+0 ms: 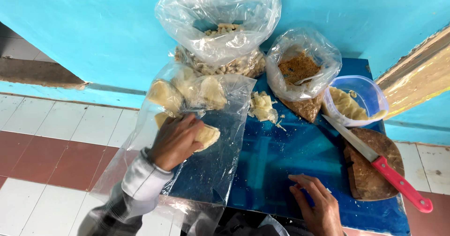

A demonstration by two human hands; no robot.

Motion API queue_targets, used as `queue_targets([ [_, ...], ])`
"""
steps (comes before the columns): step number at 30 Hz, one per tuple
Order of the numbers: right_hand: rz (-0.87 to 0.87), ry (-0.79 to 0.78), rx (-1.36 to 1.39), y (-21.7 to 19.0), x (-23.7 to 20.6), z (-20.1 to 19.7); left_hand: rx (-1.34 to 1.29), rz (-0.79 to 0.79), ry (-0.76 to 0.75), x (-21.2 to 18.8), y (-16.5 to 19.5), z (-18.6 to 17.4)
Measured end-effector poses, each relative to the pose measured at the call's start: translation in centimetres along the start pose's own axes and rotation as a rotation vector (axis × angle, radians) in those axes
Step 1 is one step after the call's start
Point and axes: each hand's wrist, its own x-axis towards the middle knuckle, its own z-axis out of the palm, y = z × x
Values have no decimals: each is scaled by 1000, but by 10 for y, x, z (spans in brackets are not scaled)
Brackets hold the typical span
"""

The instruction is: The person folds triangular pastry wrappers around a savory filling at a small blue table. They pinch filling from a plastic bag onto a wrapper, fold and seal the pastry by hand, and set the finished folded pastries on a plastic sheet beside the work area.

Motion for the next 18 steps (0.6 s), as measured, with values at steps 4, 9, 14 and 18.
queue_targets([
  [4,-3,-70,53,-16,2,15,-78,-54,126,-19,-5,15],
  [9,-83,-59,2,-25,1,24,-9,0,244,-23,-16,26],
  [14,-6,-72,-14,-16,-2,26,-68,-27,251,-26,-18,38],
  [18,-19,-73,-41,-13,-1,28,-197,-92,323,-27,-27,43],
])
